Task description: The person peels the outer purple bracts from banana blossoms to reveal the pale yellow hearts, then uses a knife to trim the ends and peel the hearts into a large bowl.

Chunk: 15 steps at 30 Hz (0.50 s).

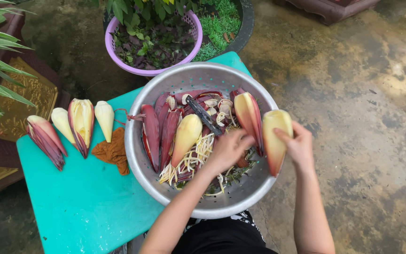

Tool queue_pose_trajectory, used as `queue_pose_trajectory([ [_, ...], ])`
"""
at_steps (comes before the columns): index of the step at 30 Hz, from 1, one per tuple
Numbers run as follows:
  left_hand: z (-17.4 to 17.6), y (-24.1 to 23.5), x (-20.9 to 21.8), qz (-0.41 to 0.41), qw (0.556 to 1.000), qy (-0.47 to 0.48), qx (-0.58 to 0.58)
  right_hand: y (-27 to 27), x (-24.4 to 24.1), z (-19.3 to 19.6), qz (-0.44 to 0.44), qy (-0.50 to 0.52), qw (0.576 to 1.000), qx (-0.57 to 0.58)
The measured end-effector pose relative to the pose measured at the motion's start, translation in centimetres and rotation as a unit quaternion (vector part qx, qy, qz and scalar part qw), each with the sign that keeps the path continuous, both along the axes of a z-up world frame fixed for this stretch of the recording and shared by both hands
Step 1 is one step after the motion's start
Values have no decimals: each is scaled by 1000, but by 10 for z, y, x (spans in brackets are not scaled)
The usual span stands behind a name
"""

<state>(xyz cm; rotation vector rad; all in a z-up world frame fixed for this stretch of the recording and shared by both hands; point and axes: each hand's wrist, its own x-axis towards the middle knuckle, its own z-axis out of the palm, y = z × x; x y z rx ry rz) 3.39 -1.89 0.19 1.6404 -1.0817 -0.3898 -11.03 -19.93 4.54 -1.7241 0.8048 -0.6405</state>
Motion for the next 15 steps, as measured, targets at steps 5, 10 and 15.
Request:
queue_pose_trajectory([
  [5,-16,-56,58,132,990,24,49,-22,1,1,109,-26,992,63],
  [10,-56,-94,68,150,987,-46,-32,-8,75,-20,224,50,973,36],
  [15,-60,-90,72,139,990,-28,-3,-21,88,-26,146,26,975,-163],
])
